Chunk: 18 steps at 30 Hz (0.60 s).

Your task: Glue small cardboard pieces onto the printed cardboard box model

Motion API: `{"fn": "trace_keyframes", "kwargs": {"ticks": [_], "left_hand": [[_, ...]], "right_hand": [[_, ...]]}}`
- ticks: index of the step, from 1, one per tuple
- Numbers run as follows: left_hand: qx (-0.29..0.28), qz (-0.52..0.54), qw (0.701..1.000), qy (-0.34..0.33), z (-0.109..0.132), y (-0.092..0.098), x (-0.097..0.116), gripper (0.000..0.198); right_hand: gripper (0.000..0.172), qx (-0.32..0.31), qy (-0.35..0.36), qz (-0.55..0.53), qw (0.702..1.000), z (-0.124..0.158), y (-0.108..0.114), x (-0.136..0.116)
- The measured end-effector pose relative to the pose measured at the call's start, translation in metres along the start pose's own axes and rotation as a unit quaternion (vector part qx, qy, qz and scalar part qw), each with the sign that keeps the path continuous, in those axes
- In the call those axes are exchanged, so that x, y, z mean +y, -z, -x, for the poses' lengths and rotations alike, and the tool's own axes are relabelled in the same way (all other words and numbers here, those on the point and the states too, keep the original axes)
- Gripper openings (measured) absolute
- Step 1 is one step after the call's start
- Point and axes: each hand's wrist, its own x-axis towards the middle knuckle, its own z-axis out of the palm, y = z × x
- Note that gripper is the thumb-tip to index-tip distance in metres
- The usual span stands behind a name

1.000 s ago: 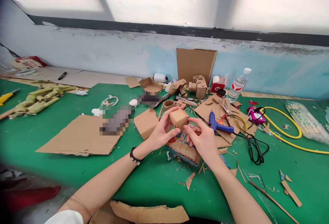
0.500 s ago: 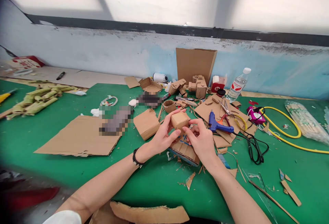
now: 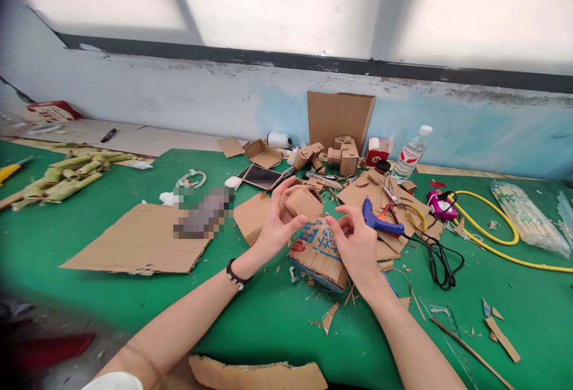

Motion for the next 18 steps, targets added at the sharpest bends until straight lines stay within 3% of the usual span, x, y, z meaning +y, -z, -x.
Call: {"fn": "trace_keyframes", "kwargs": {"ticks": [4, 7, 13, 16, 18], "left_hand": [[0.012, -0.096, 0.995, -0.001, -0.003, 0.013, 0.001, 0.093], [-0.027, -0.121, 0.992, -0.005, 0.002, 0.011, 0.002, 0.086], [-0.147, -0.069, 0.987, 0.007, 0.009, 0.007, 0.003, 0.084], [-0.171, -0.083, 0.982, 0.008, 0.006, 0.013, 0.007, 0.075], [-0.181, -0.096, 0.979, -0.002, 0.003, 0.017, 0.012, 0.080]], "right_hand": [[0.026, -0.030, 0.102, 0.057, 0.993, 0.005, -0.004, 0.004], [0.027, -0.052, 0.151, 0.082, 0.984, 0.007, -0.008, 0.008], [0.017, -0.014, 0.233, 0.113, 0.966, -0.002, 0.002, 0.011], [0.016, -0.004, 0.270, 0.141, 0.953, -0.007, 0.009, 0.011], [0.017, -0.013, 0.292, 0.161, 0.943, -0.010, 0.013, 0.011]]}}
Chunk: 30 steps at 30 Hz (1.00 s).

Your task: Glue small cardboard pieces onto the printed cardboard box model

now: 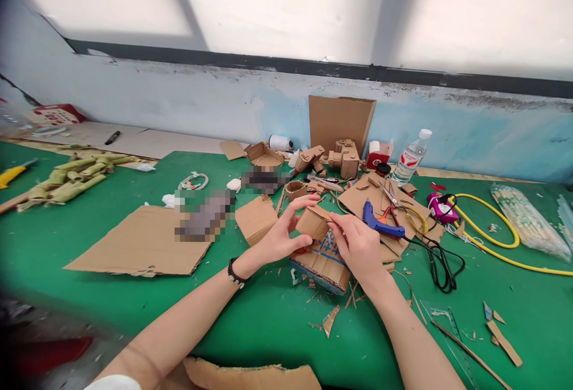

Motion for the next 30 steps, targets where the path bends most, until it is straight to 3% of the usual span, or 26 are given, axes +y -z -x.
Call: {"fn": "trace_keyframes", "kwargs": {"ticks": [3, 6, 8, 11, 14, 18, 23, 30], "left_hand": [[-0.019, -0.037, 0.999, 0.015, -0.001, 0.009, 0.007, 0.082], [-0.034, -0.040, 0.996, 0.073, -0.001, 0.016, 0.010, 0.076], [-0.043, -0.034, 0.993, 0.102, -0.001, 0.020, 0.008, 0.083], [-0.052, -0.042, 0.993, 0.099, -0.001, 0.021, 0.005, 0.095], [-0.052, -0.047, 0.993, 0.090, 0.000, 0.018, 0.005, 0.093], [-0.062, 0.001, 0.993, 0.105, 0.001, 0.012, 0.013, 0.088], [-0.054, 0.039, 0.993, 0.099, 0.001, 0.011, 0.017, 0.087], [-0.057, 0.035, 0.992, 0.108, -0.002, 0.018, 0.019, 0.081]], "right_hand": [[0.015, -0.048, 0.033, 0.007, 0.998, -0.002, 0.004, 0.003], [0.017, -0.130, 0.054, 0.005, 0.990, -0.004, 0.009, 0.006], [0.018, -0.178, 0.056, 0.001, 0.982, -0.005, 0.012, 0.007], [0.018, -0.224, 0.050, -0.001, 0.973, -0.007, 0.016, 0.007], [0.022, -0.253, 0.049, 0.003, 0.966, -0.007, 0.017, 0.006], [0.027, -0.266, 0.022, -0.055, 0.962, -0.006, 0.016, 0.000], [0.031, -0.230, 0.012, -0.146, 0.962, -0.008, 0.012, -0.008], [0.026, -0.220, -0.040, -0.146, 0.964, -0.008, 0.011, -0.007]]}}
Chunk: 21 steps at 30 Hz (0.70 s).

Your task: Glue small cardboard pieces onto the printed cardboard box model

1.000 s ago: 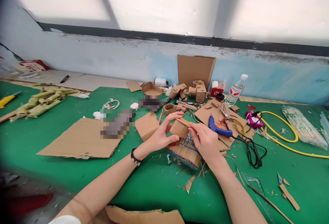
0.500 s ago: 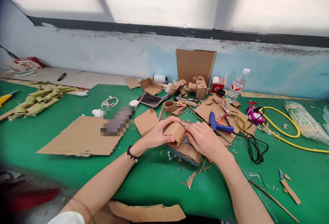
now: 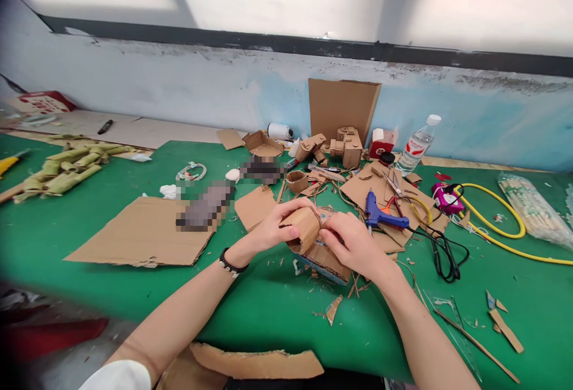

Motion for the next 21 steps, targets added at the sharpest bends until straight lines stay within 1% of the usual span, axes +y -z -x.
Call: {"fn": "trace_keyframes", "kwargs": {"ticks": [4, 6, 10, 12, 14, 18, 19, 21], "left_hand": [[-0.002, 0.017, 1.000, 0.010, 0.001, 0.000, 0.003, 0.082], [-0.014, 0.026, 0.999, 0.020, 0.002, -0.001, 0.003, 0.083], [-0.041, 0.055, 0.998, 0.017, 0.004, -0.001, 0.005, 0.082], [-0.046, 0.062, 0.997, 0.011, 0.004, 0.000, 0.005, 0.081], [-0.032, 0.070, 0.997, 0.006, 0.003, -0.002, 0.003, 0.082], [0.061, 0.108, 0.992, 0.010, 0.000, -0.015, -0.010, 0.086], [0.074, 0.125, 0.989, 0.015, 0.000, -0.019, -0.013, 0.085], [0.067, 0.165, 0.984, 0.027, 0.000, -0.025, -0.017, 0.088]], "right_hand": [[0.021, -0.031, 0.004, -0.006, 0.999, -0.001, 0.003, -0.001], [0.022, -0.049, 0.014, -0.018, 0.999, -0.002, 0.003, -0.002], [0.032, -0.064, 0.014, -0.050, 0.997, -0.001, 0.002, -0.006], [0.036, -0.048, 0.013, -0.060, 0.997, 0.000, -0.001, -0.006], [0.038, -0.011, 0.012, -0.057, 0.998, 0.001, -0.005, -0.006], [0.036, 0.073, -0.011, -0.009, 0.997, 0.000, -0.014, -0.004], [0.035, 0.081, -0.016, 0.007, 0.997, 0.000, -0.016, -0.004], [0.034, 0.077, -0.021, 0.035, 0.996, 0.000, -0.016, -0.003]]}}
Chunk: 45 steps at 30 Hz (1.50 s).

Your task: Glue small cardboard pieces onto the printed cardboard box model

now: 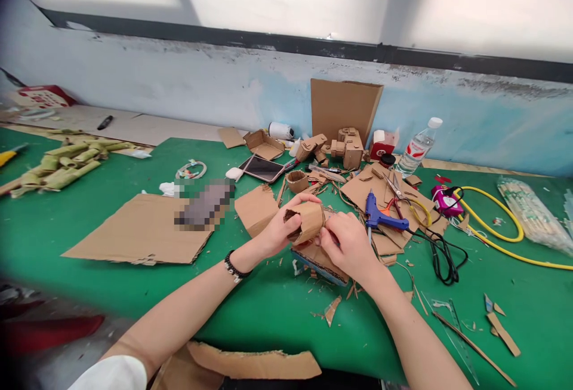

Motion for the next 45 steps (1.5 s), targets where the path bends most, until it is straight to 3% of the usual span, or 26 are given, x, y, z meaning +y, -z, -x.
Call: {"fn": "trace_keyframes", "kwargs": {"ticks": [2, 10, 20, 24, 27, 30, 33, 37, 45], "left_hand": [[-0.016, 0.017, 1.000, 0.011, 0.000, -0.002, 0.000, 0.092], [-0.048, -0.096, 0.994, -0.002, -0.002, 0.005, 0.021, 0.092], [-0.062, -0.065, 0.994, -0.055, 0.000, 0.004, 0.017, 0.086], [-0.025, -0.001, 0.999, -0.027, -0.002, -0.002, 0.007, 0.100], [-0.019, 0.054, 0.998, 0.005, -0.002, -0.005, 0.004, 0.098], [-0.023, -0.009, 1.000, 0.004, 0.001, -0.004, 0.011, 0.086], [-0.044, -0.120, 0.991, -0.040, 0.004, 0.001, 0.023, 0.075], [-0.090, -0.145, 0.984, -0.051, 0.007, 0.005, 0.028, 0.069], [-0.153, -0.074, 0.982, -0.082, 0.005, 0.009, 0.019, 0.075]], "right_hand": [[0.032, -0.010, -0.006, 0.002, 1.000, 0.000, 0.003, 0.001], [0.029, -0.080, -0.011, -0.099, 0.992, -0.003, 0.016, -0.001], [0.036, -0.016, 0.006, -0.126, 0.992, 0.000, 0.006, -0.004], [0.028, 0.032, -0.009, -0.093, 0.995, 0.000, 0.000, 0.000], [0.024, 0.045, -0.002, -0.076, 0.996, 0.000, -0.001, 0.002], [0.020, 0.023, -0.012, -0.066, 0.997, 0.001, 0.004, 0.004], [0.017, -0.028, -0.010, -0.075, 0.997, -0.001, 0.012, 0.005], [0.019, -0.084, 0.037, -0.109, 0.990, -0.004, 0.017, 0.003], [0.025, -0.048, 0.088, -0.123, 0.987, -0.001, 0.015, -0.005]]}}
